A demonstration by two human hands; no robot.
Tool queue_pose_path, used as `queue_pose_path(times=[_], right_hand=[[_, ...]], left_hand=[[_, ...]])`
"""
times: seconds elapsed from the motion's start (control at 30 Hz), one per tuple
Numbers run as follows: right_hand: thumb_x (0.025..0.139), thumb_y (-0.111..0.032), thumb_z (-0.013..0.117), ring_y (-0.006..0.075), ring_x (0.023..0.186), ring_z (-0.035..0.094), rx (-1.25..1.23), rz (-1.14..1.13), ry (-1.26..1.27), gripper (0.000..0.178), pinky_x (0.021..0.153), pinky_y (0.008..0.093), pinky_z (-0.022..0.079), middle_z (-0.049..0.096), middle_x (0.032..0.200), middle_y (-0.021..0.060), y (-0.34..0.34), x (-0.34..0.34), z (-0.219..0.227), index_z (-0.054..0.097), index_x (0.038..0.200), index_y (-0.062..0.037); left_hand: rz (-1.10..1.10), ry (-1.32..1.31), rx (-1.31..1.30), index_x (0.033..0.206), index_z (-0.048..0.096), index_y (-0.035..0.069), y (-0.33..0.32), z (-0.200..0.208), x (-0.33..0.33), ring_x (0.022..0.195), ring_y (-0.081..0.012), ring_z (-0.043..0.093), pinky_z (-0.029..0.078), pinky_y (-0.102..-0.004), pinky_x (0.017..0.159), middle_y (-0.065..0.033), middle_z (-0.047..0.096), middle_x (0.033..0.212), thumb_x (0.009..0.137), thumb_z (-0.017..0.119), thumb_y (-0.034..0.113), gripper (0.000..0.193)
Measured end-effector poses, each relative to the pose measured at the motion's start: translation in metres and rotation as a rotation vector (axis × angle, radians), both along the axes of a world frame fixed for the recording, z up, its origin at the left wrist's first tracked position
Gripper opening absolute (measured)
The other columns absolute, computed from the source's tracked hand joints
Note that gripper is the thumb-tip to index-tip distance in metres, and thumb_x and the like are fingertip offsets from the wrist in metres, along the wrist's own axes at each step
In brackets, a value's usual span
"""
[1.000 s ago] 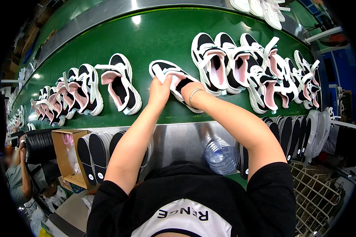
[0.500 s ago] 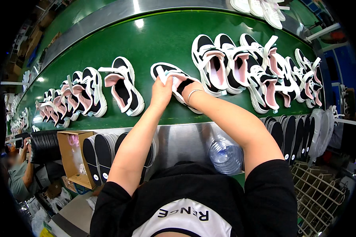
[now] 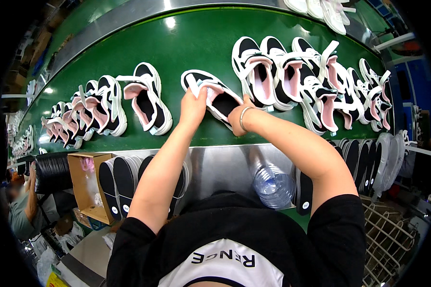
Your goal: The person places insoles into several shoes on a conveyor belt, then moves to a storage rack to retrieve a plastic bag and place shoe components inside it.
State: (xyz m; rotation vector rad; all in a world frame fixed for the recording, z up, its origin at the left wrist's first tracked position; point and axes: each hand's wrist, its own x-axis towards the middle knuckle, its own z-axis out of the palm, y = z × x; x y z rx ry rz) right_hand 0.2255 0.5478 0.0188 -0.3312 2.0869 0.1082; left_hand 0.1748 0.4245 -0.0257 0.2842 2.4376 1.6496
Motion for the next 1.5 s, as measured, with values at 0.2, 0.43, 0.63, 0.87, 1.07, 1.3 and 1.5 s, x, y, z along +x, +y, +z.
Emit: queue_pose_path(times=[0.2,0.43,0.63,0.87,1.07,1.3,1.5], right_hand=[[0.076,-0.031,0.056,0.0094,0.079,0.053,-1.032,-1.222,0.050,0.049,0.063,0.0222,0.043,0.057,0.095,0.0047,0.030,0.003,-0.030,0.045,0.114,-0.0024],[0.080,-0.024,0.054,0.0089,0.058,0.053,-1.145,-1.518,0.319,0.020,0.051,0.0202,0.041,0.058,0.066,0.0010,0.012,0.001,-0.039,0.060,0.079,-0.0047],[0.081,-0.017,0.050,0.0111,0.066,0.053,-1.410,-1.190,0.307,0.017,0.077,0.0295,0.039,0.056,0.065,0.0002,0.056,0.058,0.025,0.057,0.072,-0.0051],[0.066,-0.012,0.057,0.0171,0.065,0.050,-0.657,-0.417,0.723,0.005,0.079,0.0351,0.033,0.054,0.062,-0.0007,0.071,0.207,0.074,0.060,0.070,-0.0108],[0.058,-0.011,0.054,0.0156,0.074,0.047,-0.227,-0.293,0.685,0.009,0.074,0.0327,0.031,0.051,0.067,-0.0030,0.051,0.261,0.062,0.058,0.065,-0.0143],[0.067,-0.020,0.060,0.0176,0.064,0.049,-0.227,-0.496,0.752,0.010,0.067,0.0319,0.035,0.051,0.060,0.0024,0.068,0.264,0.067,0.056,0.062,-0.0116],[0.067,-0.024,0.064,0.0310,0.081,0.050,0.025,-1.137,0.923,0.032,0.068,0.0394,0.042,0.052,0.088,0.0142,0.106,0.318,0.015,0.051,0.086,-0.0031]], left_hand=[[0.012,-0.556,0.402,0.094,0.058,-0.001,0.001,0.017,-0.001,0.082,-0.0155,0.056,0.043,-0.0275,0.072,-0.0089,0.060,0.089,0.083,0.046,0.020,0.026],[-0.174,-0.463,0.257,0.092,0.059,-0.001,0.009,0.026,-0.009,0.076,-0.0163,0.057,0.044,-0.0277,0.068,-0.0085,0.061,0.086,0.083,0.041,0.019,0.028],[-0.094,-0.161,0.162,0.096,0.053,-0.002,-0.002,0.004,0.001,0.084,-0.0246,0.056,0.043,-0.0336,0.072,-0.0146,0.059,0.091,0.083,0.043,0.024,0.031],[-0.186,0.457,-0.204,0.090,0.056,0.004,-0.007,0.016,0.000,0.079,-0.0336,0.050,0.040,-0.0400,0.070,-0.0165,0.056,0.084,0.074,0.052,0.014,0.019],[0.145,0.982,-0.638,0.096,0.056,0.006,-0.024,0.058,-0.050,0.083,-0.0301,0.051,0.039,-0.0374,0.075,-0.0131,0.057,0.087,0.072,0.053,0.012,0.025],[-0.651,0.504,-0.297,0.100,0.051,0.004,0.080,0.034,0.029,0.090,-0.0306,0.051,0.041,-0.0388,0.079,-0.0137,0.054,0.097,0.072,0.060,0.024,0.036],[-0.725,0.364,-0.283,0.091,0.055,0.001,0.089,0.014,0.068,0.083,-0.0317,0.051,0.041,-0.0380,0.074,-0.0151,0.055,0.090,0.073,0.058,0.022,0.028]])
